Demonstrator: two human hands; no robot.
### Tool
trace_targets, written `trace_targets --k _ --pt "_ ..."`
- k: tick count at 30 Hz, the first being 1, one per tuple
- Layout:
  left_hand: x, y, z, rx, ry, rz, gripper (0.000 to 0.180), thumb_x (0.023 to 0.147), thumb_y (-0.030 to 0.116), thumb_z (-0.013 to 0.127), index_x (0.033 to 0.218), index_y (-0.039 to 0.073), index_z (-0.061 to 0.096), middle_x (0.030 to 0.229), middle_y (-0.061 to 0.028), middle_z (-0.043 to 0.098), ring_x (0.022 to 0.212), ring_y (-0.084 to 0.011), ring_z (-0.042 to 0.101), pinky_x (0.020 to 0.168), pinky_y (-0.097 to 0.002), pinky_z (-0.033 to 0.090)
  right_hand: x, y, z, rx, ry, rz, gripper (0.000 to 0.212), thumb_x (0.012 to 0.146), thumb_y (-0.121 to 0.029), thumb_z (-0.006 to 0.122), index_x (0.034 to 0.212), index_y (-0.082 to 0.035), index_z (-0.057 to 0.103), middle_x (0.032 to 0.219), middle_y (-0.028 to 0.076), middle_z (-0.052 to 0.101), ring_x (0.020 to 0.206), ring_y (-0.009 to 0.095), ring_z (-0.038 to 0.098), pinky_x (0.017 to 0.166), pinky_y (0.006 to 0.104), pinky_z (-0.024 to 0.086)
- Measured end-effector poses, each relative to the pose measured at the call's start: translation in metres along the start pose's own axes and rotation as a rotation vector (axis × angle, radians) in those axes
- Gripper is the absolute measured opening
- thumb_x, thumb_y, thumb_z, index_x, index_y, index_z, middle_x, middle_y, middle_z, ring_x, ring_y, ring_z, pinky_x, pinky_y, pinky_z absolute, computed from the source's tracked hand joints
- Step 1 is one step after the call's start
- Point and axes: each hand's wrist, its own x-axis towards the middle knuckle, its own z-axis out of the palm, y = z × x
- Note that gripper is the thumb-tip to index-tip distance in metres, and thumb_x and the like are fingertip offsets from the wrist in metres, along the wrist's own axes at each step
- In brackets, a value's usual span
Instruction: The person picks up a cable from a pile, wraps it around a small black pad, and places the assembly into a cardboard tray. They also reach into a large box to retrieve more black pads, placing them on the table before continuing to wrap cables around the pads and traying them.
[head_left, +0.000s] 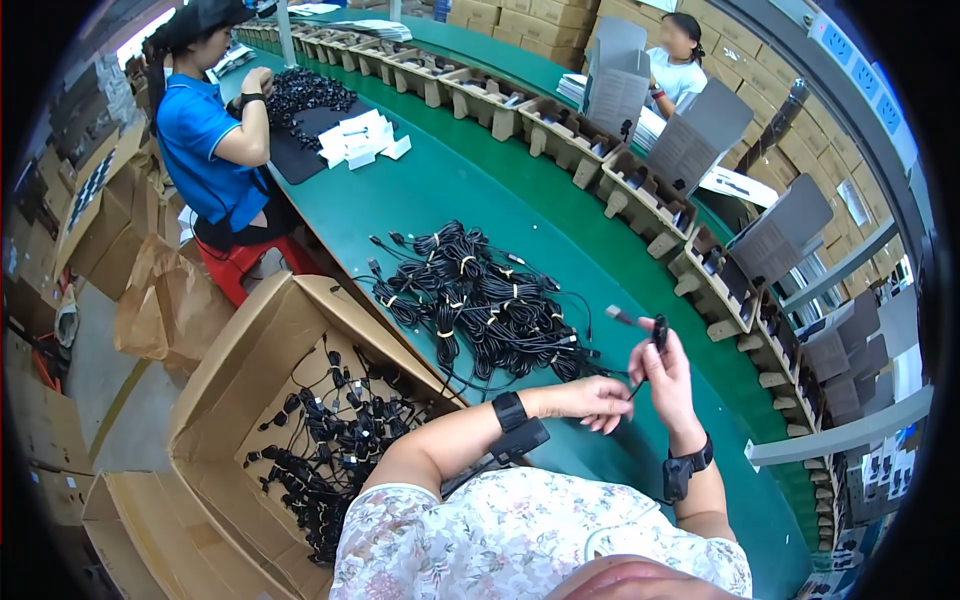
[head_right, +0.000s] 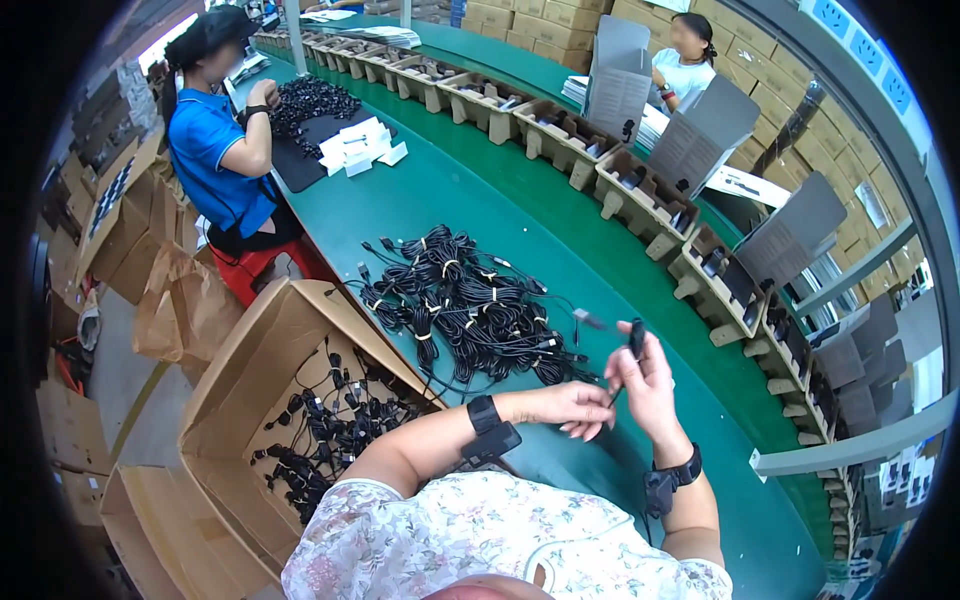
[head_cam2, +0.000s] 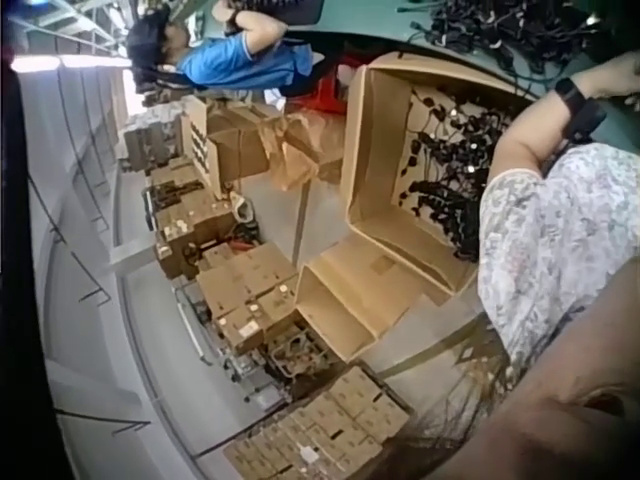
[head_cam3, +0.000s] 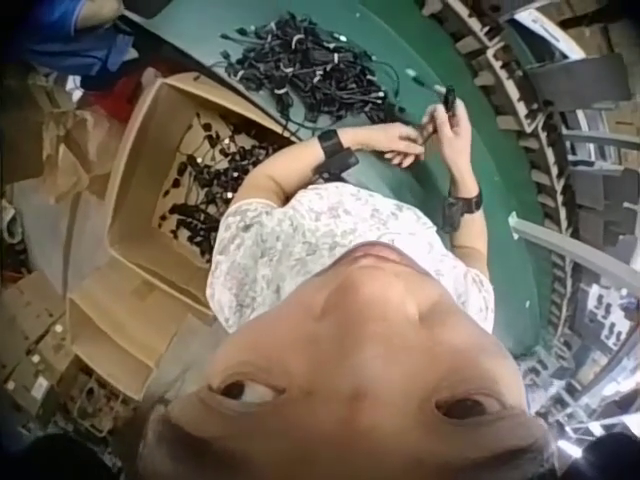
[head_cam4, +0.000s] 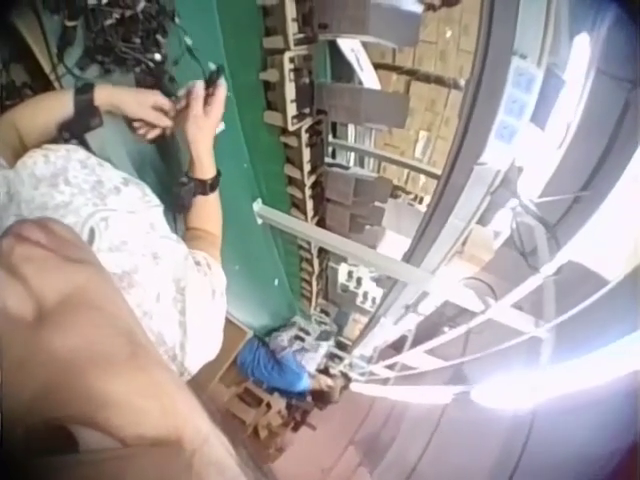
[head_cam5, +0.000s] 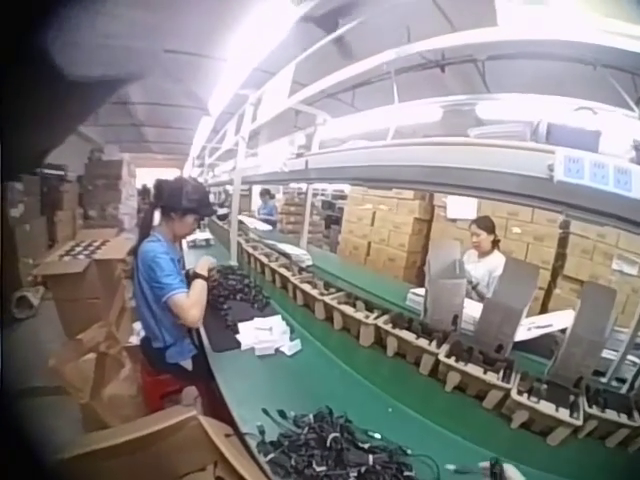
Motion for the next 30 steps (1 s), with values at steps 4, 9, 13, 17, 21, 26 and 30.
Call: trace_targets --k 4,9,13,17,21,26,30 --pt "0.002 -0.001 0.007 0.147 0.078 0.011 0.023 0.094 0.029 0.051 0.095 0.007 0.059 0.074 -0.001 0.059 0.059 -0.0085 0.055 0.051 -0.0193 0.042 -0.006 -0.003 -0.017 0.272 0.157 -0.023 0.029 0.095 -0.015 0.045 0.123 -0.006 0.044 0.077 0.003 0.052 0.061 0.007 0.048 0.057 0.0192 0.042" --pt "0.024 -0.039 -0.001 0.735 0.401 0.813 0.023 0.094 0.028 0.049 0.094 0.007 0.057 0.067 0.0018 0.056 0.059 -0.0074 0.052 0.051 -0.0194 0.04 -0.012 0.003 -0.029 -0.042 -0.002 -0.126 0.034 0.093 -0.015 0.049 0.125 -0.004 0.042 0.079 0.005 0.055 0.064 0.012 0.053 0.06 0.0234 0.046" --pt "0.009 -0.023 0.007 0.16 0.33 0.278 0.022 0.092 0.026 0.052 0.09 0.004 0.055 0.068 -0.0005 0.055 0.059 -0.0087 0.051 0.051 -0.0224 0.041 -0.013 0.01 -0.029 -0.562 -0.148 -0.482 0.037 0.092 -0.013 0.051 0.126 -0.003 0.041 0.08 0.006 0.057 0.071 0.016 0.057 0.065 0.0262 0.048" --pt "0.006 -0.026 -0.005 0.046 0.415 0.287 0.017 0.092 0.021 0.052 0.091 0.004 0.054 0.069 -0.0016 0.054 0.058 -0.009 0.052 0.051 -0.0225 0.041 -0.022 -0.004 -0.016 -0.645 -0.325 -0.33 0.036 0.091 -0.01 0.051 0.124 -0.002 0.043 0.081 0.006 0.058 0.076 0.016 0.058 0.067 0.0264 0.048" --pt "0.008 -0.027 0.0 0.067 0.49 0.372 0.013 0.093 0.017 0.049 0.094 0.004 0.052 0.072 -0.0029 0.055 0.057 -0.0086 0.052 0.048 -0.0208 0.04 -0.026 -0.001 -0.018 -0.313 -0.253 0.205 0.032 0.09 -0.009 0.052 0.121 -0.002 0.046 0.081 0.005 0.057 0.073 0.013 0.055 0.065 0.0253 0.046" --pt "0.004 -0.01 0.004 -0.037 0.642 0.269 0.019 0.097 0.022 0.044 0.101 0.004 0.05 0.077 -0.0039 0.055 0.06 -0.0084 0.054 0.048 -0.019 0.04 -0.009 0.03 -0.054 -0.293 -0.029 0.186 0.031 0.092 -0.013 0.052 0.121 -0.003 0.048 0.08 0.002 0.053 0.069 0.01 0.05 0.061 0.0245 0.043" --pt "0.001 -0.017 0.001 -0.061 0.638 0.255 0.021 0.097 0.023 0.042 0.105 0.004 0.048 0.081 -0.0056 0.056 0.06 -0.0089 0.055 0.048 -0.0185 0.04 0.019 0.024 -0.091 -0.291 0.158 0.045 0.031 0.094 -0.016 0.047 0.122 -0.003 0.047 0.077 0.0 0.049 0.065 0.007 0.046 0.057 0.0203 0.038"
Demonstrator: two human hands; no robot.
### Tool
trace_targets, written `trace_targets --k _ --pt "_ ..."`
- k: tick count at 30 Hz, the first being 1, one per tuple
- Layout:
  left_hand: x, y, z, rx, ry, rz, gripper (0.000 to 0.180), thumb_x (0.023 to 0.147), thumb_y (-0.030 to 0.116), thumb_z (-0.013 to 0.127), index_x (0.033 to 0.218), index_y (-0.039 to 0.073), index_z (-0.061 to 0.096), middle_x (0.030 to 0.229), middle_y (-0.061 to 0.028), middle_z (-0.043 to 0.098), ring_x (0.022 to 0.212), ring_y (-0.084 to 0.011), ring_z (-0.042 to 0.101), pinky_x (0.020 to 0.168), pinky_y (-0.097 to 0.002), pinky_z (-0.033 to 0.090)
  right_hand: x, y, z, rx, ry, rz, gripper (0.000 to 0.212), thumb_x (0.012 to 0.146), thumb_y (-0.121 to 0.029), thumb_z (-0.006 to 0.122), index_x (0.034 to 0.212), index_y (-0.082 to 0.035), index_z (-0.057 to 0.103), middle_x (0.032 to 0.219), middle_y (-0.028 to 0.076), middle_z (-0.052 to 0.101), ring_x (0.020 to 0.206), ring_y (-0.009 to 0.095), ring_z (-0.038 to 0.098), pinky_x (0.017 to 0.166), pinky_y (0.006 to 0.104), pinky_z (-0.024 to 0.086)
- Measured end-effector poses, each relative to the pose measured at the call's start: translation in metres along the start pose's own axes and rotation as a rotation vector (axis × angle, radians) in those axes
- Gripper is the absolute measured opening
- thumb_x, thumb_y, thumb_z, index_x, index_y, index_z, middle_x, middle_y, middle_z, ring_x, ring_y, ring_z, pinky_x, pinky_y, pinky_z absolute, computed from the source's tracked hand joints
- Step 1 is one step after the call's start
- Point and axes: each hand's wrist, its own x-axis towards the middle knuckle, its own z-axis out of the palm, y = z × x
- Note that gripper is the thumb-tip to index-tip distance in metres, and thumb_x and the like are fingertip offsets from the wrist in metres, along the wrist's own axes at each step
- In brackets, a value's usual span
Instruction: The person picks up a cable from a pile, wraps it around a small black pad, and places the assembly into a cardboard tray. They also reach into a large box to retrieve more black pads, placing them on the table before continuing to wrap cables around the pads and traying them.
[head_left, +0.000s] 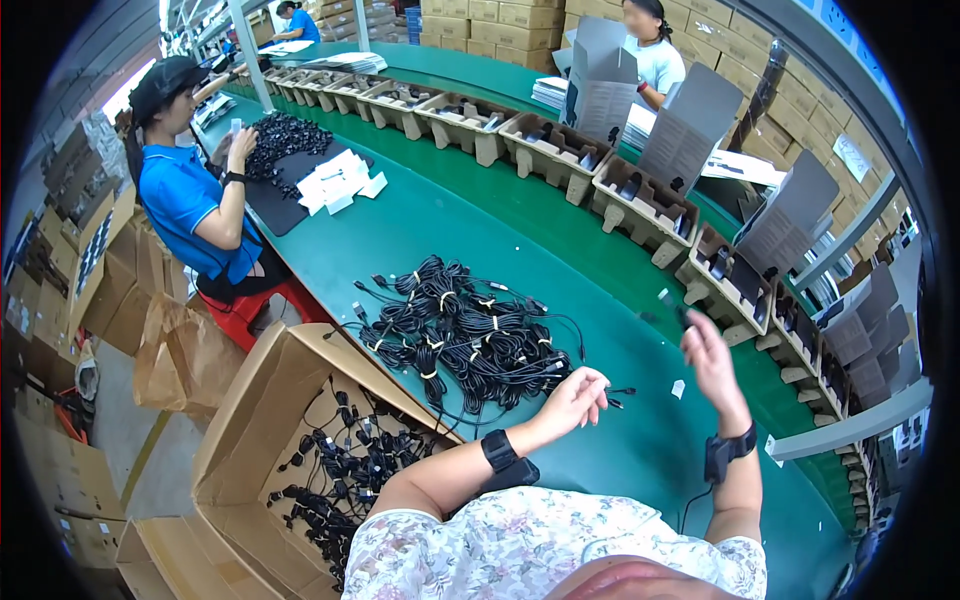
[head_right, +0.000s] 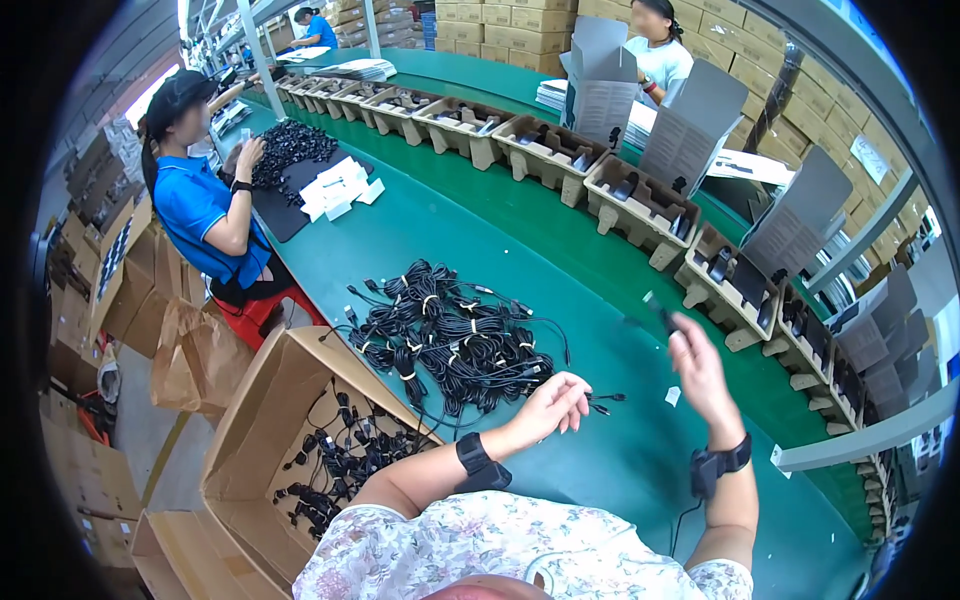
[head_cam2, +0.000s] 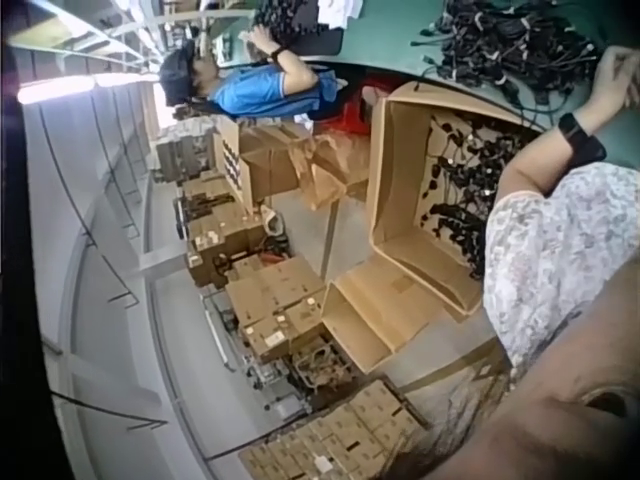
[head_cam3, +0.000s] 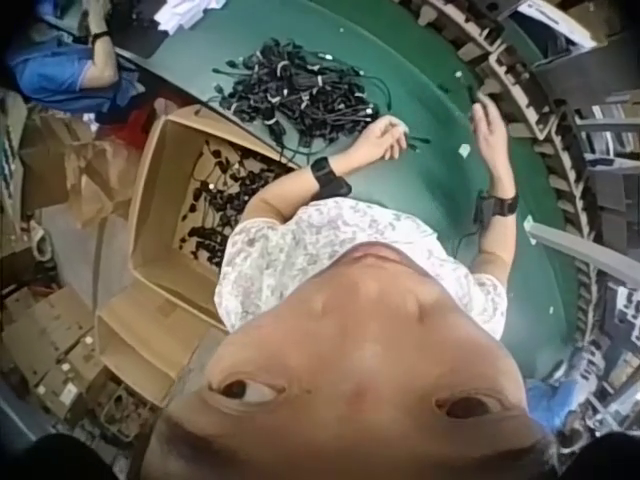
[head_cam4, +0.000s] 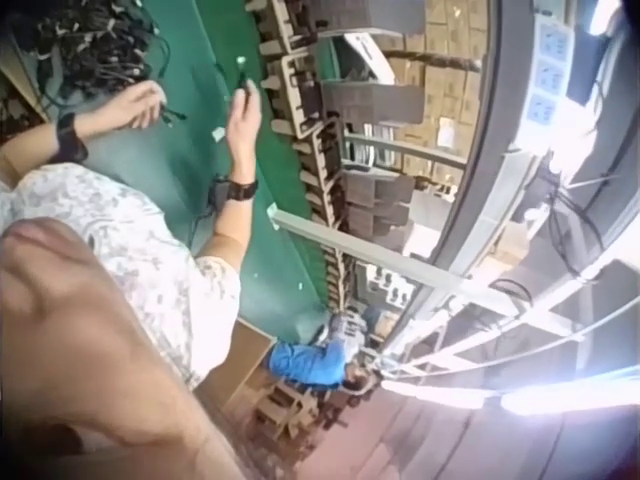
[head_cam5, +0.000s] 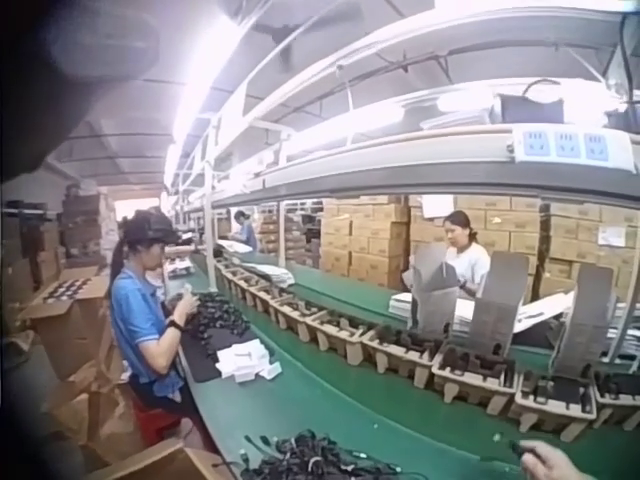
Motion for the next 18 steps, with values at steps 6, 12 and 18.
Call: trace_targets --k 6,12,18 --pt "0.003 0.003 -0.001 -0.035 -0.018 -0.036 0.022 0.098 0.023 0.041 0.106 0.004 0.048 0.082 -0.0068 0.056 0.061 -0.0099 0.055 0.048 -0.0186 0.041 0.062 0.014 -0.053 -0.315 0.234 -0.177 0.032 0.093 -0.017 0.051 0.121 -0.003 0.05 0.081 0.001 0.052 0.07 0.009 0.049 0.062 0.0222 0.041" --pt "0.006 0.004 -0.002 -0.014 -0.007 -0.092 0.022 0.098 0.023 0.042 0.105 0.004 0.049 0.082 -0.0079 0.057 0.061 -0.0109 0.056 0.049 -0.0195 0.042 0.128 0.027 -0.081 -0.615 0.398 -0.255 0.029 0.088 -0.025 0.055 0.108 -0.004 0.056 0.096 0.02 0.062 0.09 0.033 0.06 0.077 0.0381 0.047" --pt "0.007 0.007 -0.003 -0.012 0.023 -0.104 0.021 0.098 0.022 0.042 0.104 0.003 0.049 0.082 -0.0086 0.058 0.063 -0.0121 0.057 0.051 -0.0209 0.043 0.166 0.032 -0.096 -0.878 0.345 -0.108 0.026 0.086 -0.023 0.054 0.103 -0.003 0.058 0.095 0.019 0.063 0.091 0.034 0.059 0.074 0.0419 0.048"
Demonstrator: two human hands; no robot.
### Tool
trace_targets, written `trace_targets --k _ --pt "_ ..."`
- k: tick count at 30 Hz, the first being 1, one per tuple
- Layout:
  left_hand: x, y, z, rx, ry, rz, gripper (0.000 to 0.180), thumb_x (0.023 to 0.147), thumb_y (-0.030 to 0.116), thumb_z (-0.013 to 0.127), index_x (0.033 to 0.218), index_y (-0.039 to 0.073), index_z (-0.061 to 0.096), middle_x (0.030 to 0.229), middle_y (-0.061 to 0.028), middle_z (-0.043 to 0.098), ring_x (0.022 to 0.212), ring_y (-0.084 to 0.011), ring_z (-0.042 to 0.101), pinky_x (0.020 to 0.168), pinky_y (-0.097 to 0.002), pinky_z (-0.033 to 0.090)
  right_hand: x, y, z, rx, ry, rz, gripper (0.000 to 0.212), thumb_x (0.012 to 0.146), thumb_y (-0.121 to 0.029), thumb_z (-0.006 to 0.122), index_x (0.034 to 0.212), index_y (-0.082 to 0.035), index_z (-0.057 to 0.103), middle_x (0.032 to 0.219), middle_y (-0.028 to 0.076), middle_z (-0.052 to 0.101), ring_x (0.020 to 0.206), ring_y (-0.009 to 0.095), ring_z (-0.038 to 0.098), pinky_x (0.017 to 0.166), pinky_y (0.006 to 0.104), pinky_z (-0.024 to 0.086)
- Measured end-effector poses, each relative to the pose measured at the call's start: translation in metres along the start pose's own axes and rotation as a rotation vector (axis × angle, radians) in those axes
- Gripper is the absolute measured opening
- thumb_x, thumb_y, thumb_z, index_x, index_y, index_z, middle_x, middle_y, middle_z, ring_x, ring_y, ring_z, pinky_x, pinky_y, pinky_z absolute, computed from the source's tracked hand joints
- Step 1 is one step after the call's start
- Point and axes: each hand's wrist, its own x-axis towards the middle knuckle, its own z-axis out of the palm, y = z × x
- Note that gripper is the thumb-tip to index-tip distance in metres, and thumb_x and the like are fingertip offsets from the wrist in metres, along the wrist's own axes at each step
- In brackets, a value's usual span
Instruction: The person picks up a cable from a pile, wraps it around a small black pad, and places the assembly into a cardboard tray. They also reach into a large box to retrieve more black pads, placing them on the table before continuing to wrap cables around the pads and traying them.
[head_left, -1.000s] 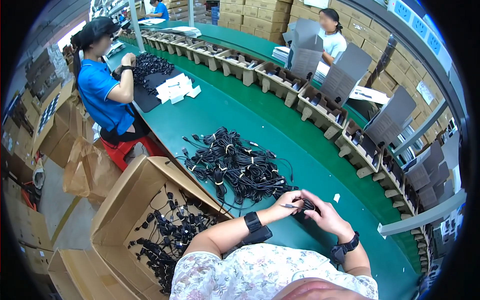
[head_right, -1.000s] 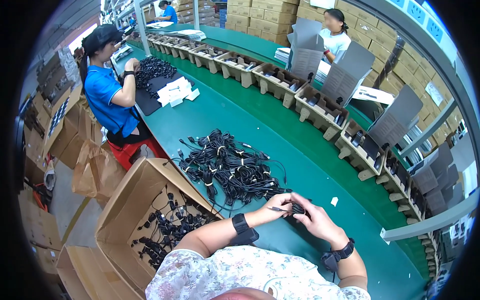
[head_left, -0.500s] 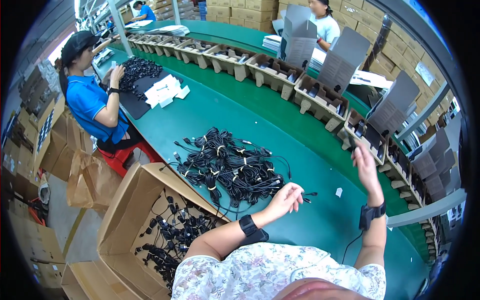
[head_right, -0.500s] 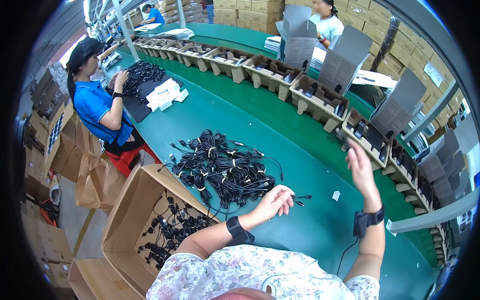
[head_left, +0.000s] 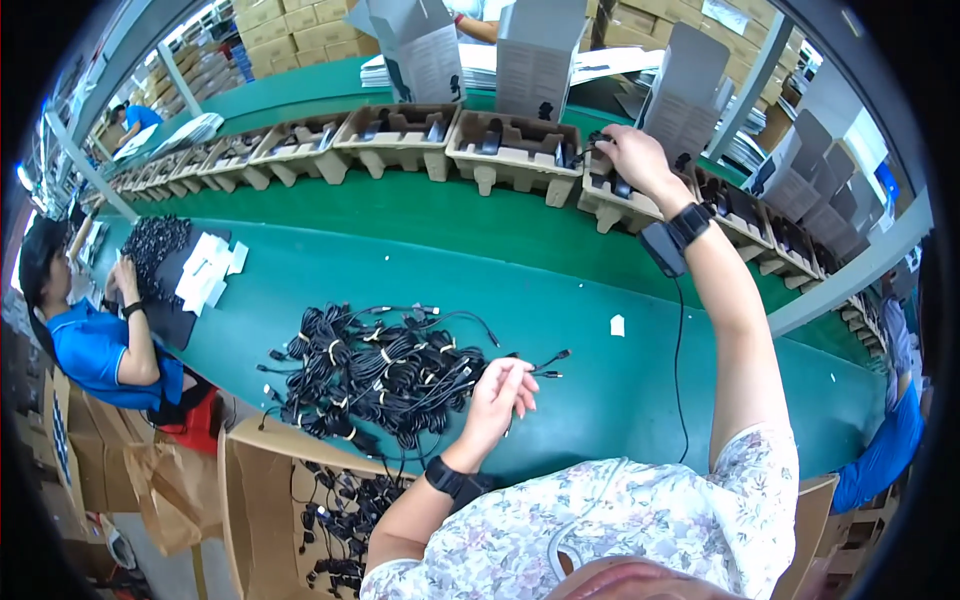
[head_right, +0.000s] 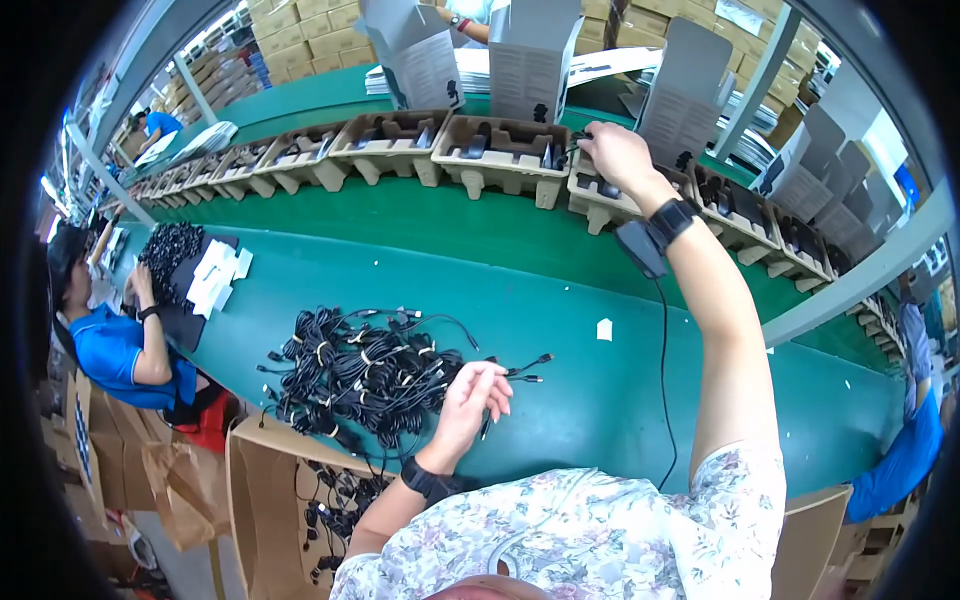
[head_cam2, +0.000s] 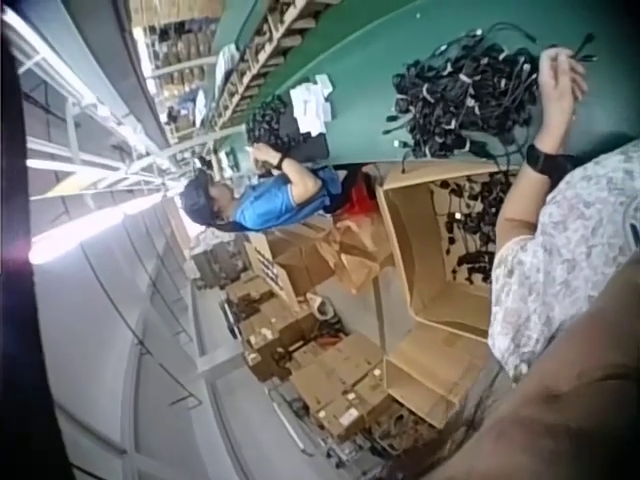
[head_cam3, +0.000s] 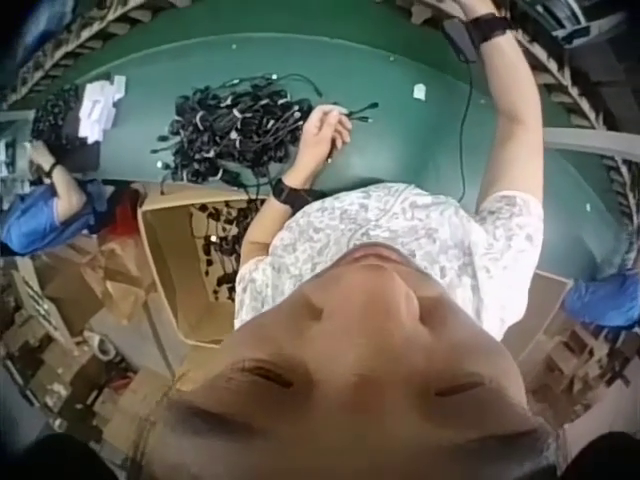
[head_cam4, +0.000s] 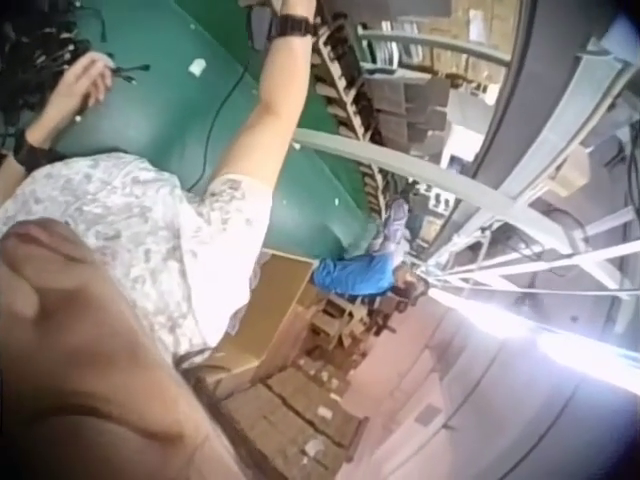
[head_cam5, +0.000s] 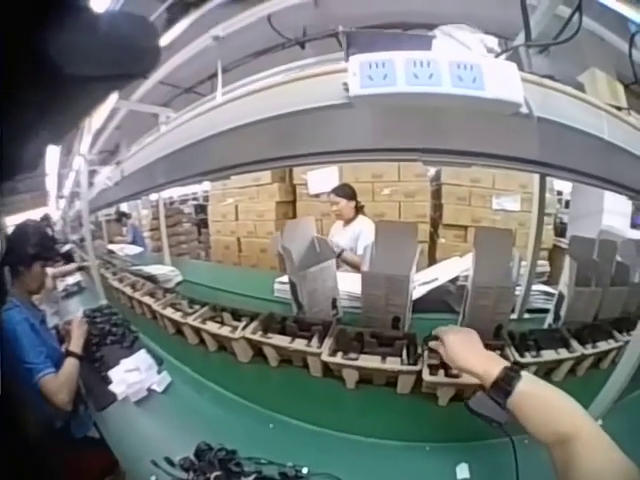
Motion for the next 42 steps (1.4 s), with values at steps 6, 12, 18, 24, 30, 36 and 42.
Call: trace_targets --k 6,12,18,24,30,36,42 --pt "-0.003 0.0 -0.002 -0.059 -0.009 -0.029 0.021 0.098 0.021 0.042 0.104 0.004 0.05 0.083 -0.0085 0.058 0.064 -0.0123 0.057 0.051 -0.0212 0.043 0.027 0.026 -0.003 -0.375 0.065 -0.092 0.02 0.08 -0.018 0.057 0.091 -0.002 0.055 0.083 0.017 0.062 0.085 0.035 0.059 0.071 0.0437 0.047" --pt "0.0 0.001 -0.005 -0.056 0.005 -0.04 0.021 0.098 0.022 0.042 0.104 0.004 0.05 0.083 -0.0083 0.058 0.064 -0.0125 0.057 0.051 -0.021 0.043 0.014 0.031 -0.003 -0.449 0.0 -0.165 0.014 0.078 -0.014 0.058 0.085 -0.003 0.054 0.08 0.014 0.062 0.081 0.033 0.06 0.068 0.0427 0.047" --pt "-0.009 -0.003 -0.012 -0.049 0.11 -0.049 0.021 0.098 0.022 0.041 0.104 0.004 0.05 0.083 -0.0079 0.057 0.065 -0.0123 0.057 0.051 -0.0209 0.043 0.023 0.019 0.055 -0.657 -0.106 -0.343 0.01 0.078 -0.011 0.053 0.084 -0.007 0.06 0.079 0.011 0.064 0.078 0.028 0.064 0.063 0.0397 0.049" --pt "0.003 -0.001 -0.003 -0.062 -0.027 -0.023 0.021 0.098 0.022 0.041 0.103 0.003 0.049 0.083 -0.0075 0.057 0.064 -0.0116 0.057 0.051 -0.0201 0.043 0.026 0.03 0.059 -0.736 -0.178 -0.143 0.015 0.082 -0.012 0.05 0.091 -0.006 0.061 0.081 0.014 0.066 0.08 0.029 0.064 0.067 0.041 0.05" --pt "-0.001 -0.002 -0.006 -0.041 -0.006 -0.025 0.021 0.098 0.022 0.041 0.104 0.003 0.049 0.083 -0.0069 0.057 0.063 -0.0106 0.056 0.05 -0.0193 0.042 0.019 0.035 0.09 -0.318 -0.137 0.256 0.025 0.09 -0.017 0.044 0.102 0.002 0.053 0.093 0.023 0.064 0.089 0.037 0.062 0.075 0.0445 0.049" --pt "0.003 -0.006 -0.004 -0.013 -0.054 -0.004 0.021 0.098 0.022 0.042 0.104 0.004 0.049 0.083 -0.006 0.057 0.063 -0.0096 0.056 0.05 -0.0189 0.042 0.001 0.078 0.107 -0.003 -0.211 0.053 0.032 0.092 -0.024 0.042 0.103 0.005 0.049 0.096 0.026 0.062 0.093 0.042 0.059 0.079 0.0453 0.047" --pt "0.001 -0.006 -0.004 -0.028 -0.048 0.008 0.02 0.097 0.022 0.042 0.104 0.004 0.049 0.082 -0.0058 0.057 0.063 -0.0095 0.056 0.05 -0.019 0.042 -0.019 0.053 0.069 -0.067 -0.155 0.161 0.031 0.092 -0.028 0.046 0.101 0.002 0.051 0.09 0.021 0.064 0.098 0.039 0.056 0.083 0.0455 0.043"
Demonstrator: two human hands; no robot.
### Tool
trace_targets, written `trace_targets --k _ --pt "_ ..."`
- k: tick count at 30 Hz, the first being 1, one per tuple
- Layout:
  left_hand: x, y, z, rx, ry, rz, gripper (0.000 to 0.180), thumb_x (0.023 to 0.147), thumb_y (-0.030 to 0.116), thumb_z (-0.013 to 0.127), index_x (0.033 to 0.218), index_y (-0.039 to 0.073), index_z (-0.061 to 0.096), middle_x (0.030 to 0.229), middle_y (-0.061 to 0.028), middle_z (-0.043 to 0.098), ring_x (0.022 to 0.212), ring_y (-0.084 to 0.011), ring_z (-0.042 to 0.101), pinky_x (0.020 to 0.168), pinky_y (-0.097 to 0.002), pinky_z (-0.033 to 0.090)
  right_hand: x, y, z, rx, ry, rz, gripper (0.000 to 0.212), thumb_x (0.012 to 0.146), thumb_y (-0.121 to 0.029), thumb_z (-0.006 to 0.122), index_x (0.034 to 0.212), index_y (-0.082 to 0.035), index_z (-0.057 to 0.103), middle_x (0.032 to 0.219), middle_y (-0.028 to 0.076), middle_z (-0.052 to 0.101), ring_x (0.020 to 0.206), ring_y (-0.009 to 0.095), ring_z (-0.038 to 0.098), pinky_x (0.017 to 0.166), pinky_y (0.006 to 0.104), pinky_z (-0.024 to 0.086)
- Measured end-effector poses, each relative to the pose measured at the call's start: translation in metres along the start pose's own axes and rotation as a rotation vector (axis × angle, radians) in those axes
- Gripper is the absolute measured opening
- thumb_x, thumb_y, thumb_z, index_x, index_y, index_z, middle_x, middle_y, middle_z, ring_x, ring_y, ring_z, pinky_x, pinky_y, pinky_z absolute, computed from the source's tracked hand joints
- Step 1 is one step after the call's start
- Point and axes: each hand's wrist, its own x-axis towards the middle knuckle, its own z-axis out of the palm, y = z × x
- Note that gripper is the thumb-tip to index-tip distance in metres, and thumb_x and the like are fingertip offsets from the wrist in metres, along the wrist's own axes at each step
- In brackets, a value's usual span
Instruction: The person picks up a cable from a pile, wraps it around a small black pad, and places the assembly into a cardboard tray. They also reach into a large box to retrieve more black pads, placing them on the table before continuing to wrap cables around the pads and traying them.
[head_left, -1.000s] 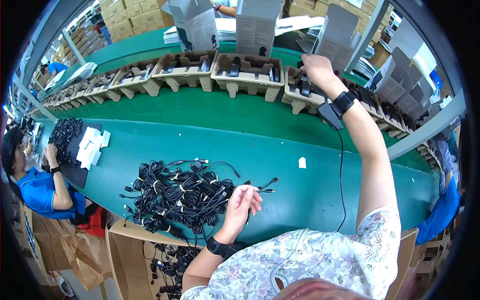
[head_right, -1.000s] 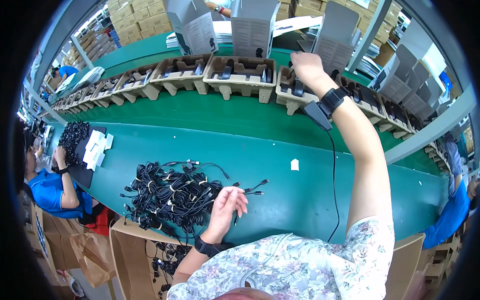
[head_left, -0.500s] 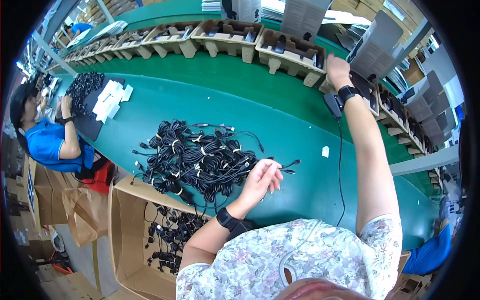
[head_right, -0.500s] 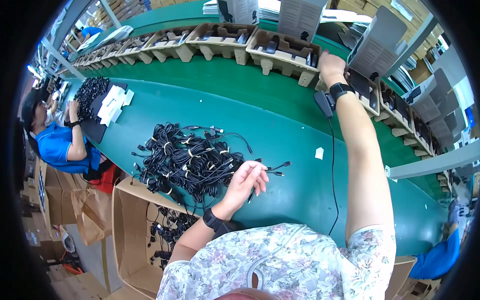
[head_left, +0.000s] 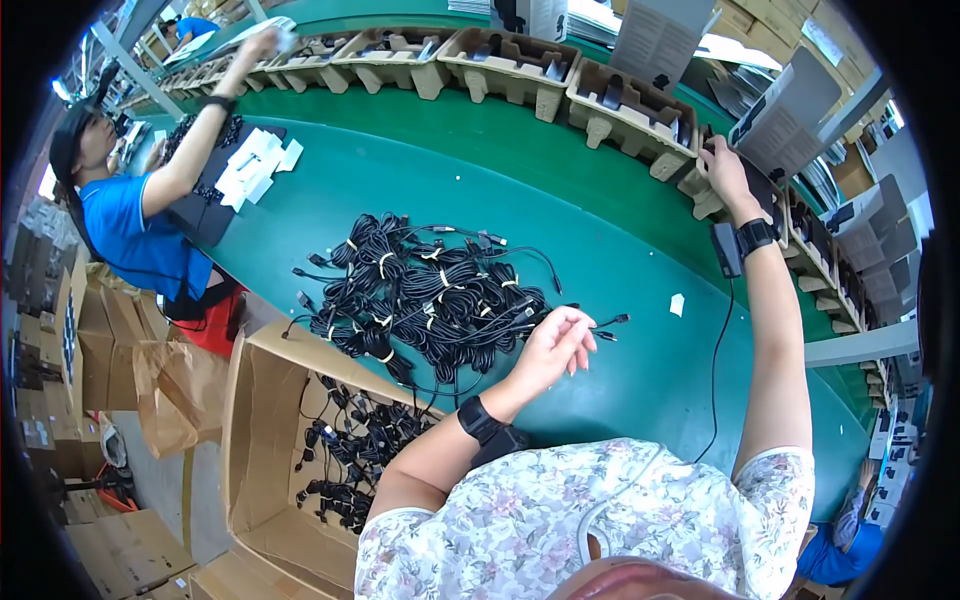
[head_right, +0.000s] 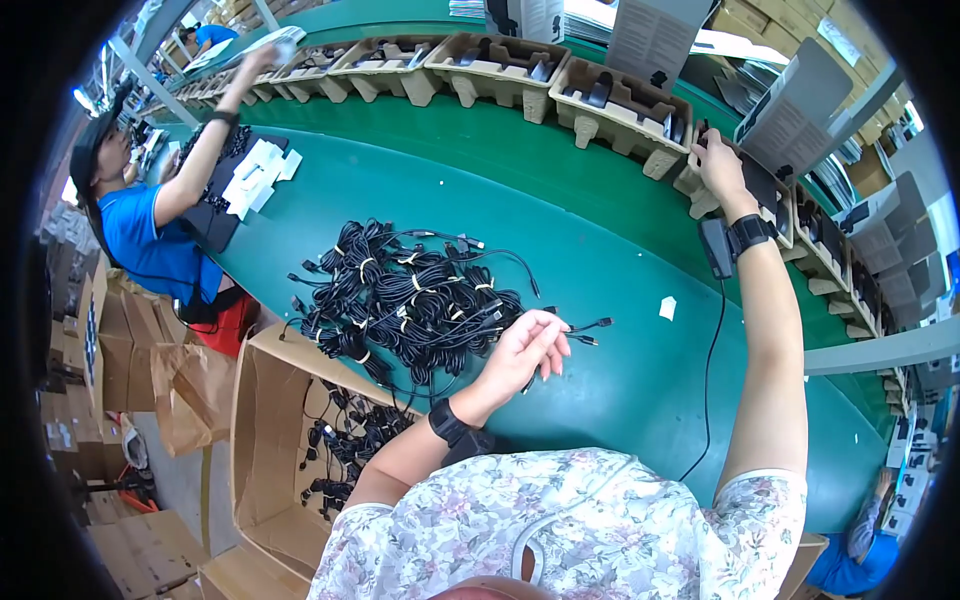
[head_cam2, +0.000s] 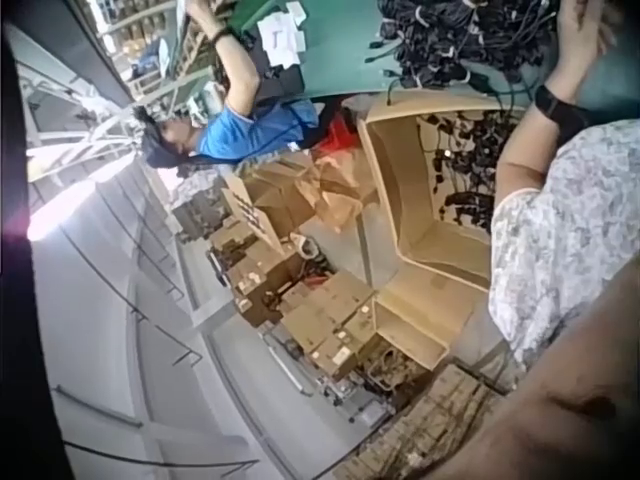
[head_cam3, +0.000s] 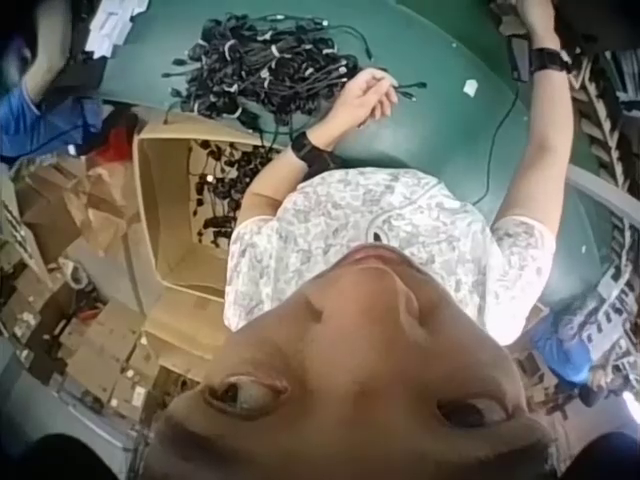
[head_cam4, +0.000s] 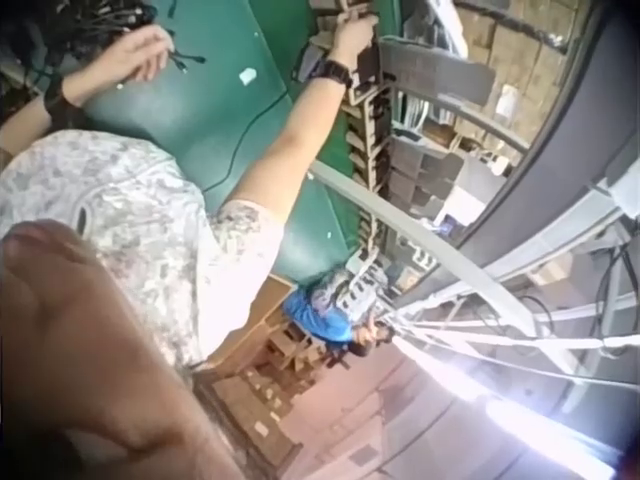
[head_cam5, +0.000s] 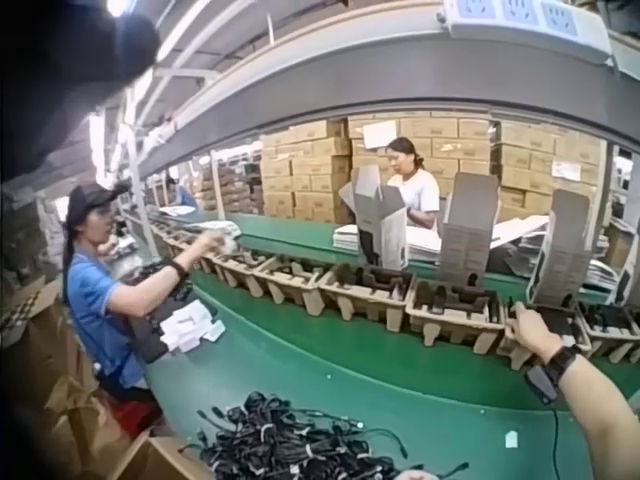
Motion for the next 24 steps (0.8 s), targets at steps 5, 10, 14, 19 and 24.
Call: trace_targets --k 5,10,14,19,24 --pt "-0.001 0.002 -0.002 0.014 0.006 -0.028 0.018 0.097 0.02 0.043 0.104 0.004 0.049 0.083 -0.0062 0.057 0.063 -0.01 0.056 0.051 -0.0192 0.043 -0.02 -0.008 -0.001 -0.432 0.057 -0.215 0.028 0.089 -0.027 0.05 0.086 0.0 0.057 0.083 0.015 0.064 0.093 0.035 0.057 0.081 0.0438 0.044" --pt "0.0 0.003 -0.002 0.037 0.017 -0.053 0.015 0.096 0.015 0.044 0.105 0.004 0.049 0.083 -0.0071 0.058 0.064 -0.0111 0.057 0.051 -0.0198 0.043 -0.021 0.008 -0.009 -0.317 0.081 -0.168 0.026 0.086 -0.028 0.053 0.083 -0.003 0.062 0.081 0.011 0.064 0.092 0.033 0.056 0.079 0.0417 0.045" --pt "0.001 0.006 -0.002 0.017 -0.008 -0.021 0.013 0.096 0.012 0.045 0.105 0.004 0.049 0.084 -0.0078 0.058 0.064 -0.0117 0.057 0.051 -0.0204 0.043 0.0 0.034 -0.011 -0.082 0.076 -0.09 0.03 0.086 -0.034 0.052 0.099 -0.01 0.065 0.088 0.012 0.064 0.095 0.033 0.055 0.081 0.0418 0.045" --pt "0.002 0.005 0.003 0.056 -0.003 -0.022 0.012 0.095 0.009 0.044 0.104 0.003 0.049 0.084 -0.0081 0.058 0.064 -0.012 0.057 0.051 -0.0208 0.044 -0.011 0.033 -0.011 0.196 -0.021 0.04 0.034 0.087 -0.035 0.052 0.106 -0.009 0.063 0.1 0.017 0.063 0.094 0.035 0.057 0.08 0.0427 0.045" --pt "0.002 -0.001 -0.001 0.077 -0.013 0.027 0.012 0.095 0.008 0.044 0.105 0.003 0.048 0.085 -0.0095 0.059 0.065 -0.0132 0.058 0.052 -0.0214 0.045 -0.005 0.032 -0.014 0.138 0.029 0.055 0.036 0.087 -0.036 0.052 0.107 -0.008 0.062 0.102 0.018 0.062 0.095 0.036 0.057 0.08 0.0435 0.045"
